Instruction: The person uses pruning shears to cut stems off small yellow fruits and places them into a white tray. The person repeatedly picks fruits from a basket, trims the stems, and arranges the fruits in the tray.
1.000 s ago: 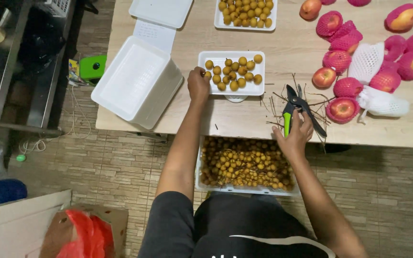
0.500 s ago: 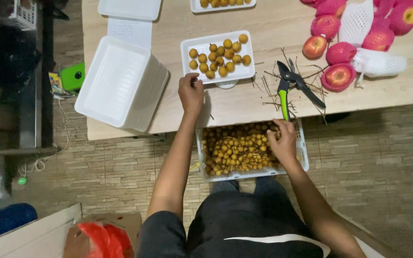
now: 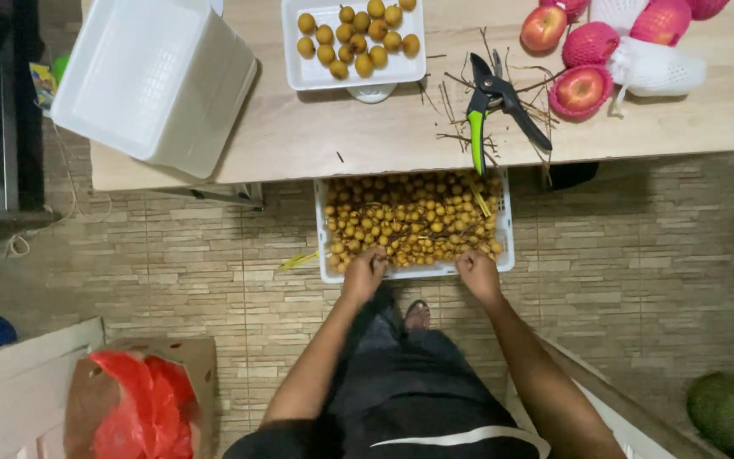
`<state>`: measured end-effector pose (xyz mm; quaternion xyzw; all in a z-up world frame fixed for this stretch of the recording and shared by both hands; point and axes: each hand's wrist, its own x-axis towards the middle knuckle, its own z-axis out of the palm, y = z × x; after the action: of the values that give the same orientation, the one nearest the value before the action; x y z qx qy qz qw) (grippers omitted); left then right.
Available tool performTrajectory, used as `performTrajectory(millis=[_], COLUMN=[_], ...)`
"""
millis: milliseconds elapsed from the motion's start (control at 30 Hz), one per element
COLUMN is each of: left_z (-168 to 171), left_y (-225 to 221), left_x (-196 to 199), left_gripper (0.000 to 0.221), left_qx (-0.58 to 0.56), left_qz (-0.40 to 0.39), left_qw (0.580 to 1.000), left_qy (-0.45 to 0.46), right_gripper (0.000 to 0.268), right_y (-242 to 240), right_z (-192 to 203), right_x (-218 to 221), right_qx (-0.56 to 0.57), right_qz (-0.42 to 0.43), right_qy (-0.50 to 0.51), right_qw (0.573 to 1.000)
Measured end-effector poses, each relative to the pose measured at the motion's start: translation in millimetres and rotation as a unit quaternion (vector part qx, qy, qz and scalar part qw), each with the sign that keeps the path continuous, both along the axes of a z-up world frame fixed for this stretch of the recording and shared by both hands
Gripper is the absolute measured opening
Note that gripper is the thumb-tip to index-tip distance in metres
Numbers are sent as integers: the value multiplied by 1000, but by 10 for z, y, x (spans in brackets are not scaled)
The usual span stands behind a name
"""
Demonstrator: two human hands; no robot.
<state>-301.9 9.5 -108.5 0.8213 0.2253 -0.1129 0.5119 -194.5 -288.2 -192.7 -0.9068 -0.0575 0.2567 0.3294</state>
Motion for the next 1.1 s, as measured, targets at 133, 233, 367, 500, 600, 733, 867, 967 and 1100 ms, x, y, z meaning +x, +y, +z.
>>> performTrajectory(millis=[133, 233, 367, 500, 600, 733, 867, 967, 1100], left_z=[-357, -466, -351, -512, -698, -833, -857, -777, -994], left_y=[-341, -568, -831, -893, -858, -697, -521, -366, -151], left_x=[-369, -607, -883, -1140, -1236, -1227, -875, -351, 442], left_gripper=[24, 20, 25, 26, 26, 25, 25, 26, 28], left_qx=[40, 13, -4, 14, 5, 8, 20, 50, 128], left_qz=[-40, -14, -31, -47, -34, -29, -12, -22, -59], left_qw=[998, 1000, 998, 996, 994, 993, 996, 997, 990], left_qy=[41, -13, 54, 77, 106, 111, 85, 61, 20], right_gripper=[21, 18, 18, 18, 16, 17, 21, 35, 44], right_y=[-213, -242, -273, -258, -304, -250, -41, 253, 677], right_z=[-157, -166, -190, -189, -321, -268, -270, -22, 78], right_x=[-319, -575, -855, -926, -894, -773, -457, -158, 364], right_qx=[-19, 20, 15, 15, 27, 23, 18, -1, -26], right_qz=[25, 27, 34, 44, 19, 2, 33, 52, 76], right_qy=[-6, 12, 54, 47, 54, 66, 24, 3, 12], right_qw=[999, 999, 998, 998, 998, 998, 999, 999, 997])
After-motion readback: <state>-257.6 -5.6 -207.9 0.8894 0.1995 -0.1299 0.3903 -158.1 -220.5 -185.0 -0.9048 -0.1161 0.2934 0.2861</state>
